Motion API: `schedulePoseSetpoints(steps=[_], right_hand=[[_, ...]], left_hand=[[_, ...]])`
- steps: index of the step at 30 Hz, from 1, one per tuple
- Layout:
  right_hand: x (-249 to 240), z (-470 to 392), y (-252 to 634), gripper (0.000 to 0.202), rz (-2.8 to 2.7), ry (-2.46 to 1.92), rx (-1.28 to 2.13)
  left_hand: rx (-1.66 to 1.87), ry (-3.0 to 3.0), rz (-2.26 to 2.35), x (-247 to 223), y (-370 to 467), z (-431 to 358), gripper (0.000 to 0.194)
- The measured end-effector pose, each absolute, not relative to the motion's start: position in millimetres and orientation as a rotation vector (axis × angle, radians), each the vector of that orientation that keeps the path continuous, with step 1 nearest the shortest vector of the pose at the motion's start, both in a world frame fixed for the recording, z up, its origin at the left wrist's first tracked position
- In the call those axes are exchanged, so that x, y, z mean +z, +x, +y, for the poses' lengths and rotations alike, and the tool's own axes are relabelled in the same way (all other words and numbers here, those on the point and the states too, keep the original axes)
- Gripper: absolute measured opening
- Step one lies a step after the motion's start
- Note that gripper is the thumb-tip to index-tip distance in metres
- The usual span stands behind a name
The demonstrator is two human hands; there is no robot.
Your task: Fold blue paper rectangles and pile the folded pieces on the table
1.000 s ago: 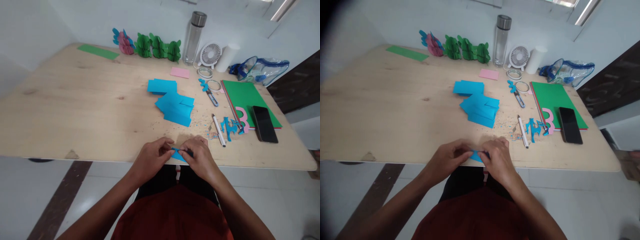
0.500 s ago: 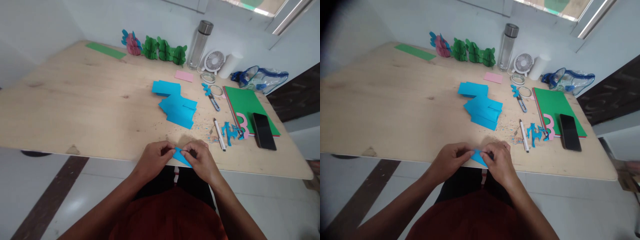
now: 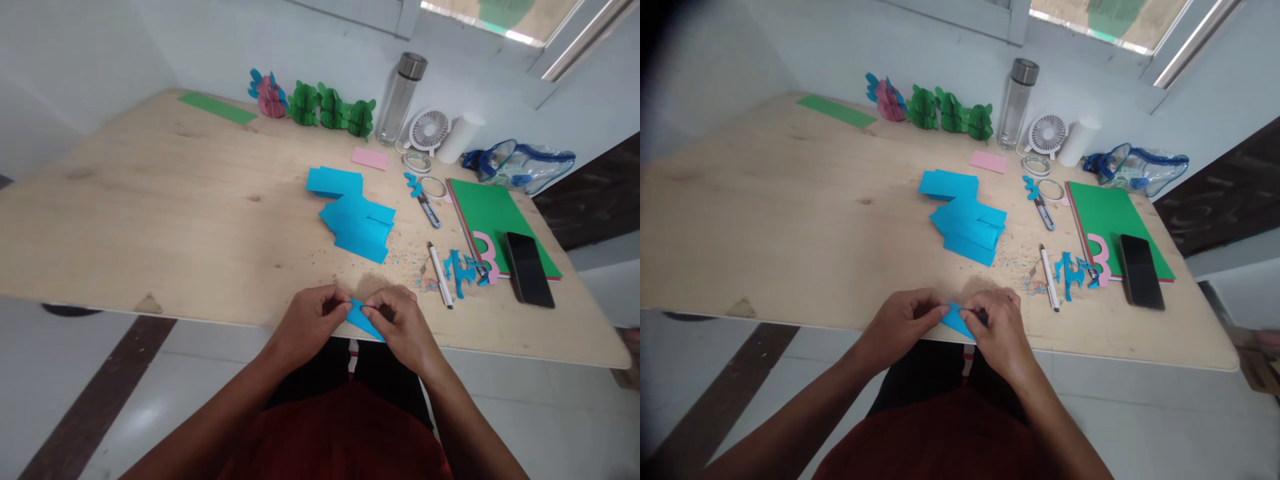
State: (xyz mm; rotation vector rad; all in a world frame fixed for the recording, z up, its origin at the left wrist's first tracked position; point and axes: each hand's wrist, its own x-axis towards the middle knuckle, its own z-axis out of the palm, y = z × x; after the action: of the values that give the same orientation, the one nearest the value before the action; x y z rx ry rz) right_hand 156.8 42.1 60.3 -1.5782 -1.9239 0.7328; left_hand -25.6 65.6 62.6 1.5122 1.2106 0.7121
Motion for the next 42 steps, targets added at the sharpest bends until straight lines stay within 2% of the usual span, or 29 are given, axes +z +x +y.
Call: schedulePoseSetpoints(steps=[19, 25, 33, 37, 42], right_hand=[[63, 40, 154, 0.021, -1.934, -1.586, 0.772], [74, 41, 153, 0.012, -2.122, -1.624, 0.656], [83, 52, 146, 0.016, -2.210, -1.609, 0.658], [84, 62, 146, 0.015, -2.308, -1.610, 0.685], [86, 74, 139, 0.019, -2.554, -1.694, 0.600]], left_hand=[[0.675, 1.423, 1.214, 61, -26, 65, 0.025], [0.677, 1.444, 1.207, 58, -27, 64, 0.025], [0.723, 1.477, 1.221, 57, -26, 66, 0.025], [0.835, 1.682, 1.309, 54, -30, 59, 0.022], [1.271, 2.415, 1.277, 38, -35, 35, 0.021]])
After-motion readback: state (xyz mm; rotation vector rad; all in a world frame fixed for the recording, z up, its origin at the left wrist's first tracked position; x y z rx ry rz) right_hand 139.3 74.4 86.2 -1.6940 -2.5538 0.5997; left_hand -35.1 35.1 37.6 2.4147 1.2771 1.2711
